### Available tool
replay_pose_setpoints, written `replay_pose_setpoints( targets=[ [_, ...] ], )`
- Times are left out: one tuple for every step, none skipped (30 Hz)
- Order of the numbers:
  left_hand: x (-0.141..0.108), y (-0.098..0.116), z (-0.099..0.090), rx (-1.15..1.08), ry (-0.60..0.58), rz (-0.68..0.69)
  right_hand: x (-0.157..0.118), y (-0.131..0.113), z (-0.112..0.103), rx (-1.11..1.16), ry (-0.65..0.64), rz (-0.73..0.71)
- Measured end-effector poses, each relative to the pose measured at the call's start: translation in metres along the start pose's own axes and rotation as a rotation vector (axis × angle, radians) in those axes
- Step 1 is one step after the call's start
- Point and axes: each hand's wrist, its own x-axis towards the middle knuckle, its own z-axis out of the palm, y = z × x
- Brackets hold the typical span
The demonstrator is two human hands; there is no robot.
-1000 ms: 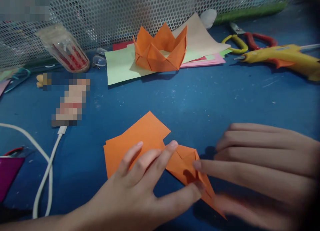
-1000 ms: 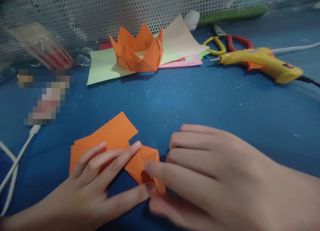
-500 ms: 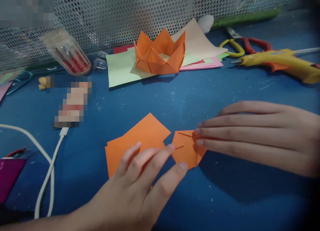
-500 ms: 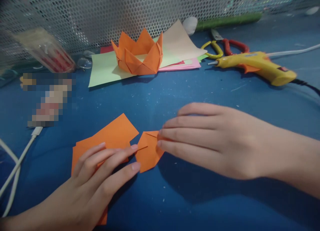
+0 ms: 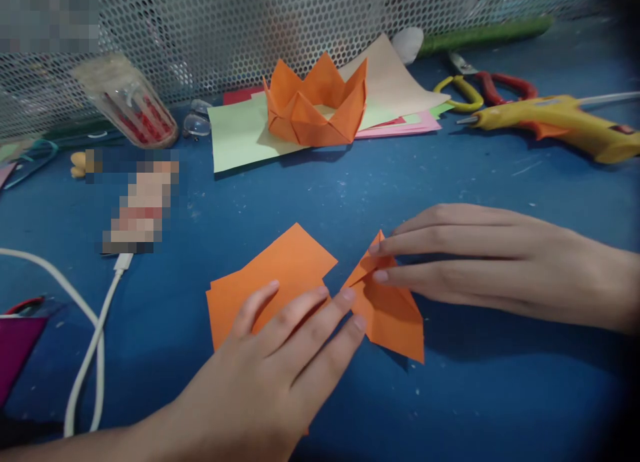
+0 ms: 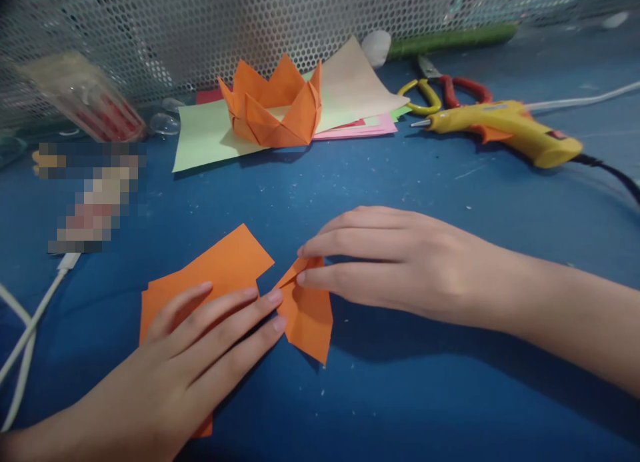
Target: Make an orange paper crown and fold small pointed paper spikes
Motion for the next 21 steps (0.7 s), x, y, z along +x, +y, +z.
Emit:
replay_pose_setpoints(
  targets=[
    [0.0,0.0,0.0,0.001,0.002,-0.005,0.0,-0.001,0.0,0.011,0.013,0.005],
    [0.001,0.0,0.0,0.002,0.005,-0.008,0.0,-0.002,0.001,0.032,0.033,0.02],
    [0.001,0.0,0.0,-0.003,0.008,-0.007,0.001,-0.003,0.002,0.059,0.056,0.038],
    [0.002,0.0,-0.001,-0.014,0.006,-0.003,0.001,-0.004,0.003,0.088,0.07,0.052],
    [0.002,0.0,-0.003,-0.031,-0.001,0.003,0.002,-0.005,0.004,0.115,0.076,0.056],
    [0.002,0.0,-0.004,-0.05,-0.014,0.007,0.002,-0.005,0.006,0.14,0.076,0.057],
    [0.003,0.0,-0.006,-0.067,-0.031,0.008,0.002,-0.005,0.007,0.158,0.073,0.056],
    [0.003,0.001,-0.008,-0.08,-0.049,0.006,0.002,-0.004,0.008,0.178,0.065,0.053],
    [0.004,0.001,-0.009,-0.088,-0.065,0.002,0.002,-0.003,0.008,0.203,0.051,0.051],
    [0.004,0.001,-0.011,-0.091,-0.073,-0.002,0.001,-0.002,0.008,0.233,0.043,0.053],
    [0.005,0.001,-0.011,-0.09,-0.075,-0.006,0.001,-0.002,0.007,0.265,0.019,0.055],
    [0.005,0.001,-0.011,-0.088,-0.072,-0.009,0.0,-0.001,0.006,0.293,0.007,0.06],
    [0.005,0.002,-0.011,-0.082,-0.063,-0.012,0.0,-0.001,0.004,0.317,-0.008,0.065],
    [0.006,0.002,-0.01,-0.075,-0.05,-0.011,0.001,-0.001,0.003,0.336,-0.02,0.073],
    [0.006,0.001,-0.009,-0.067,-0.034,-0.008,0.001,-0.001,0.002,0.353,-0.024,0.081],
    [0.006,0.001,-0.007,-0.058,-0.017,-0.003,0.002,-0.002,0.002,0.369,-0.026,0.091],
    [0.005,0.001,-0.005,-0.048,0.0,0.003,0.003,-0.003,0.002,0.384,-0.023,0.101],
    [0.005,0.001,-0.003,-0.038,0.014,0.008,0.003,-0.005,0.002,0.4,-0.007,0.115],
    [0.005,0.0,-0.001,-0.028,0.024,0.013,0.004,-0.006,0.003,0.416,0.0,0.132],
    [0.004,0.0,0.001,-0.02,0.031,0.018,0.004,-0.008,0.004,0.432,0.019,0.152],
    [0.004,0.0,0.002,-0.015,0.037,0.022,0.003,-0.01,0.006,0.448,0.027,0.172]
  ],
)
